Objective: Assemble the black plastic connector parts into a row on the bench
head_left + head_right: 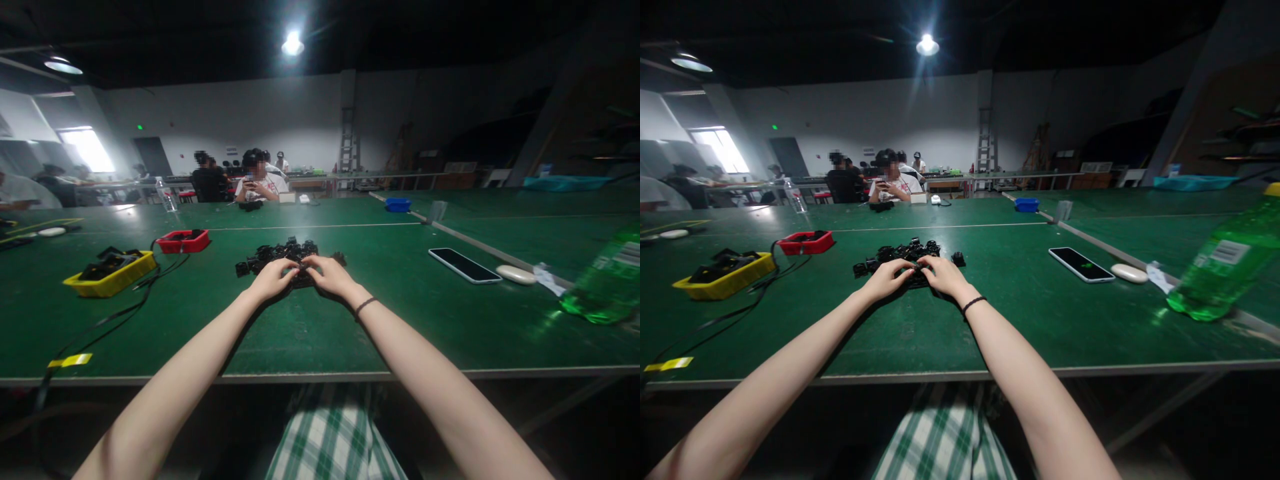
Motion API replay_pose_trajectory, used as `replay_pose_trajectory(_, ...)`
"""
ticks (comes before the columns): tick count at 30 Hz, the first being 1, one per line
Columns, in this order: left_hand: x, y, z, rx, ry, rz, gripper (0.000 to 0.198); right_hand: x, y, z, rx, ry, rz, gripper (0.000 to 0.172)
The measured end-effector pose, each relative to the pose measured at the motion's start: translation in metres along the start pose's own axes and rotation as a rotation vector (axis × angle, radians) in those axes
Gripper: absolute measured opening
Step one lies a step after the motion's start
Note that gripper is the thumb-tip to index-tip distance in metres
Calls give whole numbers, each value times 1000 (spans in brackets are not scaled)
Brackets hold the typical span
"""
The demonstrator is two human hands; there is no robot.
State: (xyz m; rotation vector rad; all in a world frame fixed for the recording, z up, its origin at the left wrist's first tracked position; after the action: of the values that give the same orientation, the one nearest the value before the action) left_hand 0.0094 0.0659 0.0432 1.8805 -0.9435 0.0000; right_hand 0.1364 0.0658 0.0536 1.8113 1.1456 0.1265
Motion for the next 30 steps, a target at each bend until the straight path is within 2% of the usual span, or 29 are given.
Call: replay_pose_trajectory(30, 1, 2, 0, 5, -21, 36, 22, 4, -4, 1, -38, -37, 6, 28)
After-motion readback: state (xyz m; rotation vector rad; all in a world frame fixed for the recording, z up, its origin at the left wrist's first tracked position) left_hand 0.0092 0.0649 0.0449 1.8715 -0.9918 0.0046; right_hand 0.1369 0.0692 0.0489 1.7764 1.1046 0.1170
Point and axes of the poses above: each hand's wrist, its own z-axis away from the middle knuckle, its own y-axis out of the back of the hand, x = y × z, the point moved 8 cm from there along -z, towards the middle knuckle, and after that the axes turned 2 degrees about z, right-handed, at the moved point
